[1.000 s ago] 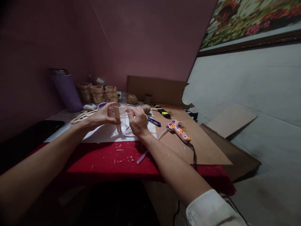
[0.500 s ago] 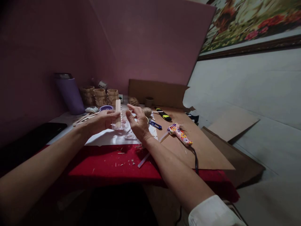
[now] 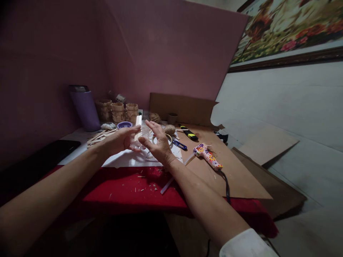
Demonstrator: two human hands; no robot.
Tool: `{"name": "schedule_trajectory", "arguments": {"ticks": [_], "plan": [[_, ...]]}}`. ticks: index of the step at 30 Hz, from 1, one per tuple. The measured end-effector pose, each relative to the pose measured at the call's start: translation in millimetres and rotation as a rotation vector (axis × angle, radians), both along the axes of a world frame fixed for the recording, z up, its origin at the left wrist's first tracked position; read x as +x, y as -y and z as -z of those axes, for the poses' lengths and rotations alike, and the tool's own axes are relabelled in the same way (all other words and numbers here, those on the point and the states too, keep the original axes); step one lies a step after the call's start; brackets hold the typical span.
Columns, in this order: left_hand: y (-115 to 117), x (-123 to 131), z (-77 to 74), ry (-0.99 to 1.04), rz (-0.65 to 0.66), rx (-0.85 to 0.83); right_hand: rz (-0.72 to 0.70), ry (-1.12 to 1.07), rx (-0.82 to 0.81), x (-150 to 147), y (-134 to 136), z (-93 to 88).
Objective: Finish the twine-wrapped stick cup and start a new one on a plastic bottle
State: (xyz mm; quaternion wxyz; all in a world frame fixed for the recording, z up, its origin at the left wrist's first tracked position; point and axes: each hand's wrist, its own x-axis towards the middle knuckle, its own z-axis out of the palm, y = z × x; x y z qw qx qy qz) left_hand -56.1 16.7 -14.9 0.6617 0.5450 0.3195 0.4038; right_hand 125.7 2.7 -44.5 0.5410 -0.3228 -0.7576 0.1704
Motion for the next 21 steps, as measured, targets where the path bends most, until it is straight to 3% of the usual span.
{"name": "schedule_trajectory", "arguments": {"ticks": [12,21], "plan": [[-4.6,-0.6,4.4,0.041,0.068,-0.100,0.008,-0.007,-0.038,-0.3,-3.3,1.8],[-5.0,0.9,5.5,0.021,0.038,-0.087,0.000,-0.020,-0.067,-1.8,-7.1,3.4]]}}
